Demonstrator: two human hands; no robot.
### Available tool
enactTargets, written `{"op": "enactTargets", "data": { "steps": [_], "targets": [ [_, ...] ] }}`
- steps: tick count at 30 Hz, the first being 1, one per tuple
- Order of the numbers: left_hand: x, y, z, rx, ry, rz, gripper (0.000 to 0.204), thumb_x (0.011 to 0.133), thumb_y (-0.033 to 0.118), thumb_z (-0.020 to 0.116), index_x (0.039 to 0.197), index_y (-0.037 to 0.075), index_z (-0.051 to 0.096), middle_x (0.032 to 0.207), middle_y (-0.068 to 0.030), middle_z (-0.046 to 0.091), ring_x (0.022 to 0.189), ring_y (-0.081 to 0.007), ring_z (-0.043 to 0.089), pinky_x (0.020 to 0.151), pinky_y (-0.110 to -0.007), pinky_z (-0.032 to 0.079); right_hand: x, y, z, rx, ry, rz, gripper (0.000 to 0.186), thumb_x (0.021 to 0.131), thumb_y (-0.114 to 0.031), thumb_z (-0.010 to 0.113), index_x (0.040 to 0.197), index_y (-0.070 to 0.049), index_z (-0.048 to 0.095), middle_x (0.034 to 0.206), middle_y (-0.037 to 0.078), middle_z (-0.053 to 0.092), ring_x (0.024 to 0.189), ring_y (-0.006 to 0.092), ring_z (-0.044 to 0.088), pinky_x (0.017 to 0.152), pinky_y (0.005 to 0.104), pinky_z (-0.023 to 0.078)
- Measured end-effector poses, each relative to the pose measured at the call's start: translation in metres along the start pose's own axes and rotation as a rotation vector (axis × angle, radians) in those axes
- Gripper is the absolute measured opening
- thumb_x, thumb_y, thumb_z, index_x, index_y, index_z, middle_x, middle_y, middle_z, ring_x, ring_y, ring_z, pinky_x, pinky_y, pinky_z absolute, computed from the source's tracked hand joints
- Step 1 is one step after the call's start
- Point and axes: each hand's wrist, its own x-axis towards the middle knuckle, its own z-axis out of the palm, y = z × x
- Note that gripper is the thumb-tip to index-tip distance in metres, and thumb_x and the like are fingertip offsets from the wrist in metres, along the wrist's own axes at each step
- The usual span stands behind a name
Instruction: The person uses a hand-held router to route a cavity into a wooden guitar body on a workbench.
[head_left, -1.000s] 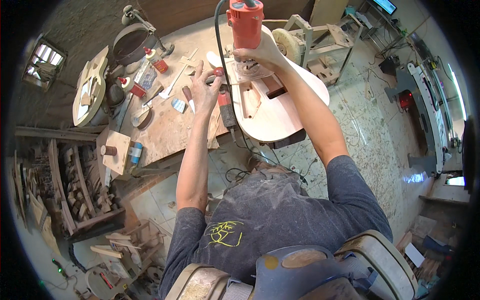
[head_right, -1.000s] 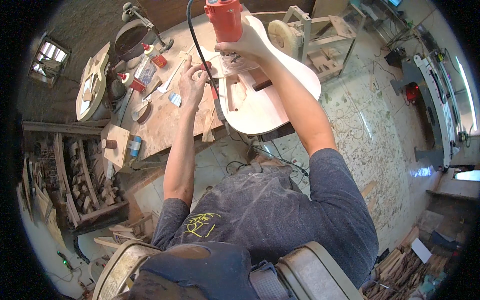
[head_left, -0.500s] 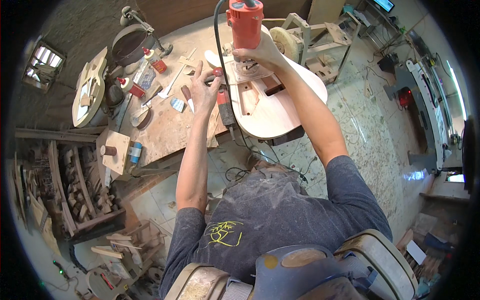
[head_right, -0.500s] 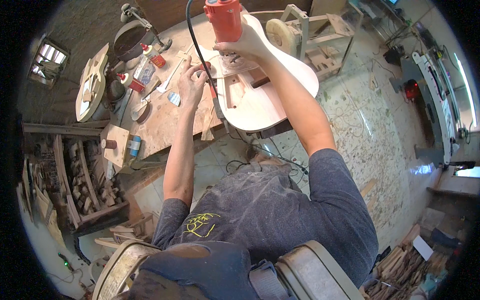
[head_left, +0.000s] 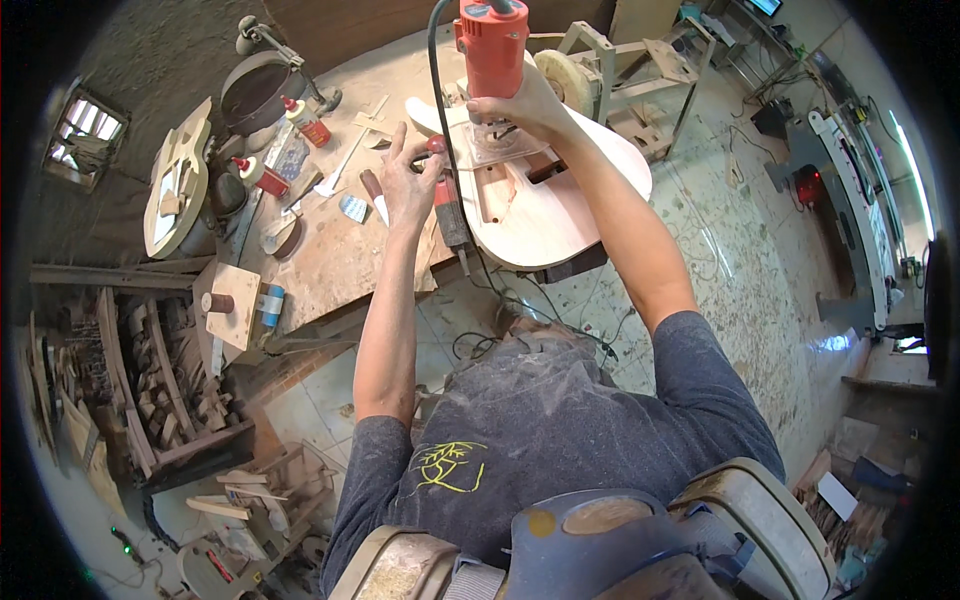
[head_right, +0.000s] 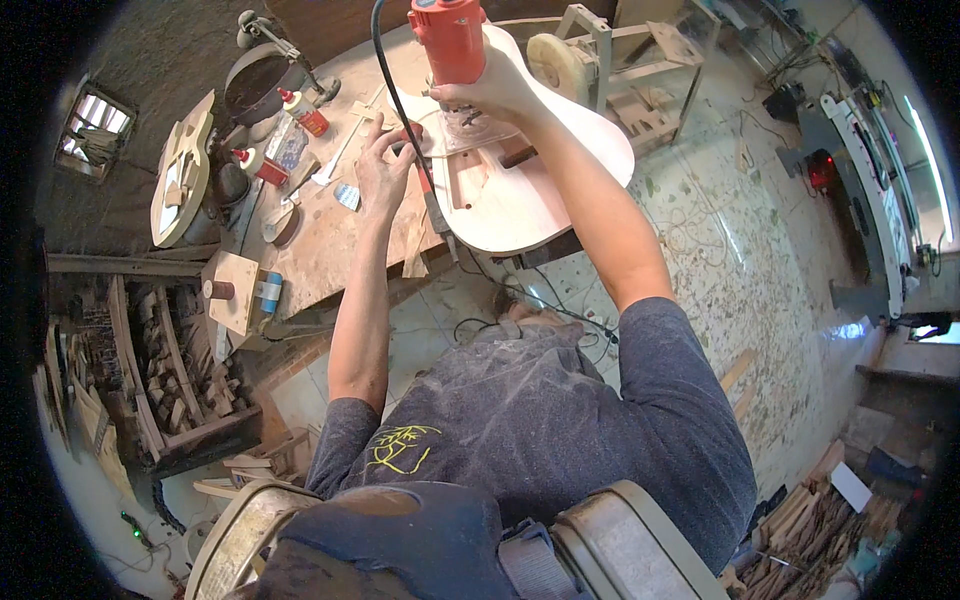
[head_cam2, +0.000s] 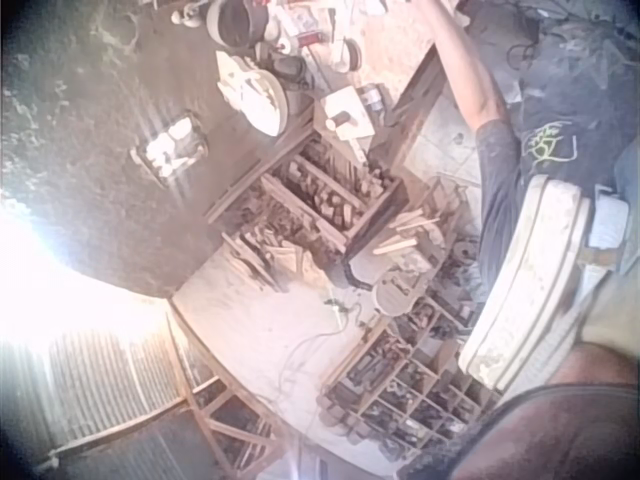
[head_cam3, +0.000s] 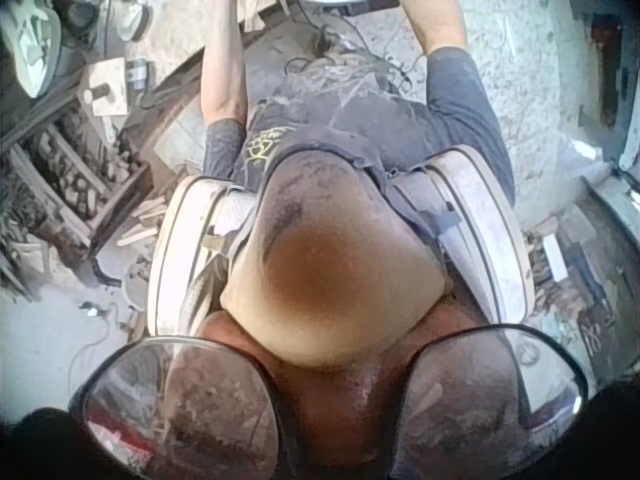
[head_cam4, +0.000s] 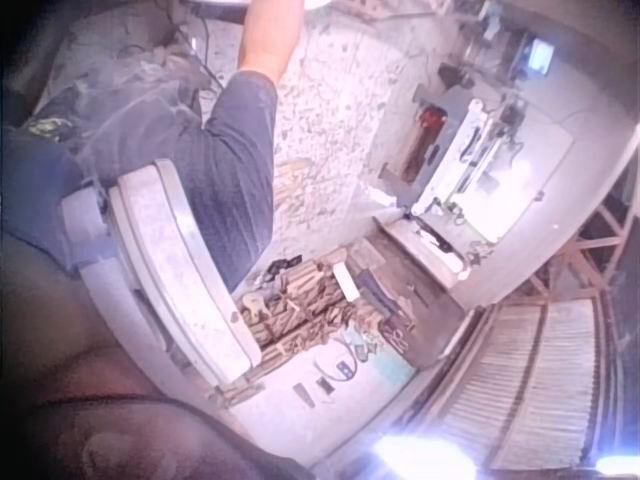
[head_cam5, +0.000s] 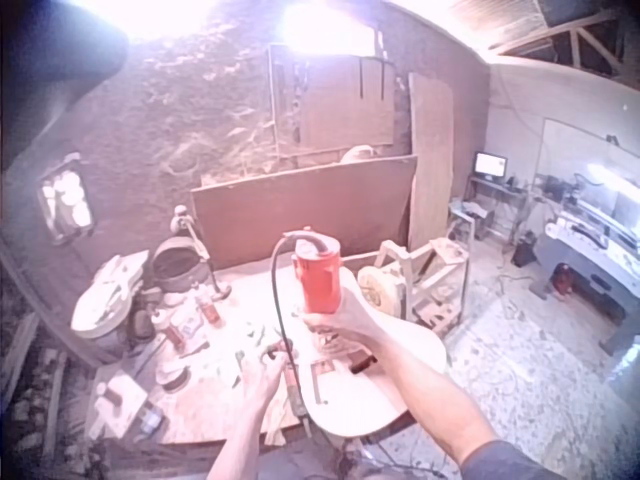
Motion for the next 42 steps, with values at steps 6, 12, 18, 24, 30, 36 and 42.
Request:
{"op": "enactTargets", "data": {
  "steps": [6,12,18,24,30,36,42],
  "targets": [
    [-0.004,0.002,0.001,-0.031,-0.012,-0.016,0.029,0.082,0.024,0.075,0.108,0.010,0.079,0.158,-0.0177,0.045,0.141,-0.0366,0.045,0.116,-0.045,0.036,-0.005,0.000,-0.002,-0.019,-0.009,0.049,0.038,0.079,-0.019,0.083,0.106,-0.003,0.062,0.091,0.003,0.066,0.080,0.0118,0.064,0.073,0.0295,0.054],
    [-0.008,0.001,-0.002,0.011,-0.009,0.004,0.029,0.083,0.024,0.076,0.107,0.009,0.079,0.158,-0.0178,0.045,0.140,-0.0362,0.046,0.111,-0.044,0.042,-0.010,-0.008,0.001,-0.017,-0.013,0.078,0.035,0.079,-0.019,0.082,0.104,-0.003,0.064,0.091,0.003,0.067,0.081,0.0119,0.064,0.073,0.0292,0.053],
    [-0.014,0.016,-0.003,-0.053,-0.021,-0.005,0.025,0.083,0.021,0.077,0.106,0.011,0.080,0.157,-0.0184,0.046,0.139,-0.0357,0.047,0.104,-0.043,0.048,-0.017,-0.009,-0.004,0.013,-0.029,0.079,0.035,0.079,-0.019,0.083,0.105,-0.002,0.064,0.092,0.004,0.068,0.080,0.0124,0.065,0.074,0.0293,0.054],
    [-0.018,0.013,-0.003,-0.013,-0.016,0.037,0.025,0.082,0.019,0.077,0.106,0.011,0.079,0.156,-0.0179,0.047,0.139,-0.0356,0.048,0.105,-0.042,0.047,-0.021,-0.007,-0.004,-0.040,0.002,0.053,0.035,0.079,-0.019,0.082,0.104,-0.002,0.065,0.091,0.004,0.067,0.080,0.0123,0.065,0.072,0.0292,0.054],
    [-0.023,0.017,-0.004,0.029,-0.013,0.061,0.027,0.081,0.016,0.076,0.107,0.010,0.079,0.155,-0.0171,0.048,0.127,-0.0303,0.058,0.099,-0.038,0.050,-0.029,-0.017,-0.002,-0.018,0.004,0.089,0.035,0.080,-0.021,0.082,0.104,-0.002,0.064,0.091,0.004,0.067,0.080,0.0124,0.064,0.072,0.0291,0.054],
    [-0.026,0.023,-0.005,-0.042,-0.027,0.041,0.029,0.081,0.016,0.075,0.108,0.005,0.078,0.154,-0.0172,0.050,0.094,-0.0180,0.067,0.084,-0.033,0.054,-0.033,-0.015,-0.005,-0.083,0.006,0.063,0.036,0.080,-0.023,0.081,0.104,-0.002,0.064,0.090,0.004,0.067,0.080,0.0130,0.065,0.073,0.0298,0.054],
    [-0.030,0.018,-0.005,-0.036,-0.006,0.087,0.028,0.081,0.017,0.074,0.106,0.004,0.079,0.154,-0.0183,0.050,0.096,-0.0203,0.067,0.085,-0.033,0.054,-0.038,-0.028,-0.002,-0.045,-0.023,0.093,0.036,0.080,-0.021,0.081,0.105,-0.002,0.064,0.092,0.005,0.067,0.081,0.0137,0.065,0.074,0.0307,0.054]
  ]
}}
